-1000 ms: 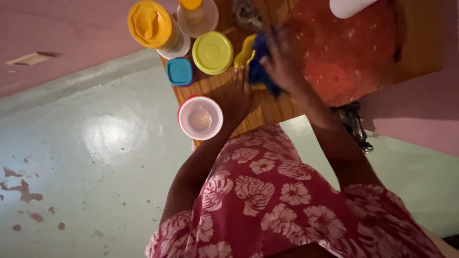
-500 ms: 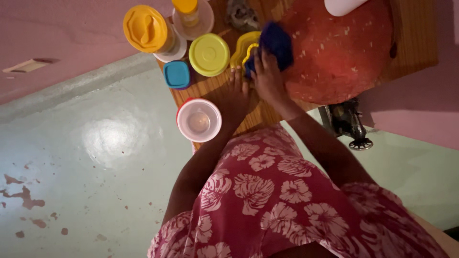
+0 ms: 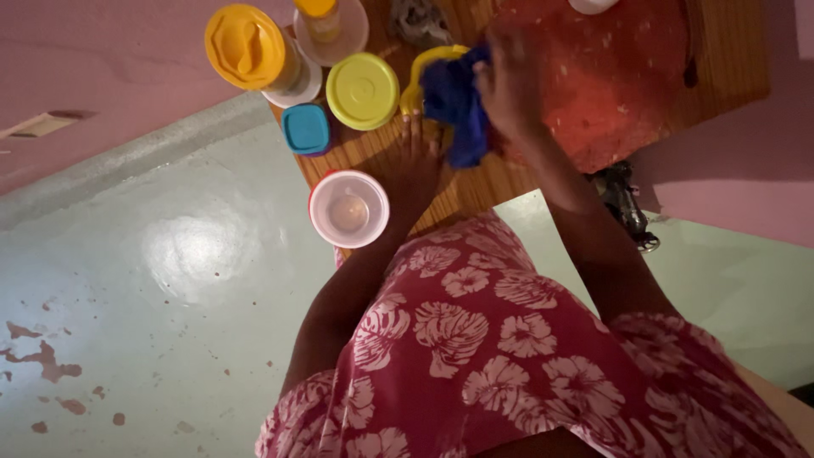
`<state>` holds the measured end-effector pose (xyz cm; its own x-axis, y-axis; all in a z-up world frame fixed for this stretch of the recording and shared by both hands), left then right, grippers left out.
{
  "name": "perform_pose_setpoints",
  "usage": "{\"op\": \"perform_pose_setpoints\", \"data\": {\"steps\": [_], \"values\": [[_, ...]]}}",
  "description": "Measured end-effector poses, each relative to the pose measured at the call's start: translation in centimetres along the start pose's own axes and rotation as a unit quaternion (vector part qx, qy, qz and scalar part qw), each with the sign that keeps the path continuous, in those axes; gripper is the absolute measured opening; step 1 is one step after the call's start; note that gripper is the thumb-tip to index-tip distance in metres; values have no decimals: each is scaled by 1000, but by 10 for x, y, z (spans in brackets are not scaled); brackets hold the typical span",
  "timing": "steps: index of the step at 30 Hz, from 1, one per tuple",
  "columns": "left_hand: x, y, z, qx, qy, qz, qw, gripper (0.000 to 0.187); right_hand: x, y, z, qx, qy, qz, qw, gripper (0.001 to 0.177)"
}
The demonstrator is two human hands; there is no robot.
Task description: The person wipes the exterior and interior of several plastic containers and their lids using a cloth.
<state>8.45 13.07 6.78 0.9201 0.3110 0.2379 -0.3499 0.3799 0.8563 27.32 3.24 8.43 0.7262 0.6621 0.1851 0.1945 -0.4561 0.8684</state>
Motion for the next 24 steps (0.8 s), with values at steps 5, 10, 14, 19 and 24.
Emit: {"op": "perform_pose_setpoints", "data": {"steps": [5,10,14,19,24], "values": [[3,12,2,26,-35,-109,993,76,-44,-58,-44,-123,116,-104,980,64],[-7,-36,-5,47,-26,-48,997,67,-70,-77,-28,-149,107,-118,976,62],[-10,-42,-19,-62,35,42,997,71,-102,-54,-36,67,68,-134,986,47],[-10,-25,-19,-105,57,-11,993,73,-80,-23,-7,201,-173,-172,949,40],[-9,-14,-17,-164,91,-47,981,75,-20,-27,-12,222,-103,-61,968,36]]}}
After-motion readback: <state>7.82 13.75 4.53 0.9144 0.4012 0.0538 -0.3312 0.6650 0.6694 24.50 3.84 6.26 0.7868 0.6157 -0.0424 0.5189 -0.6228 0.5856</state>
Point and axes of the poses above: each hand's wrist, its own x-axis towards the middle knuckle, its own y-axis out of the back of the hand, z = x × y, the point moved 6 cm from there along x, towards the middle knuckle, and after that the axes turned 5 degrees about y, right-handed, at the moved point
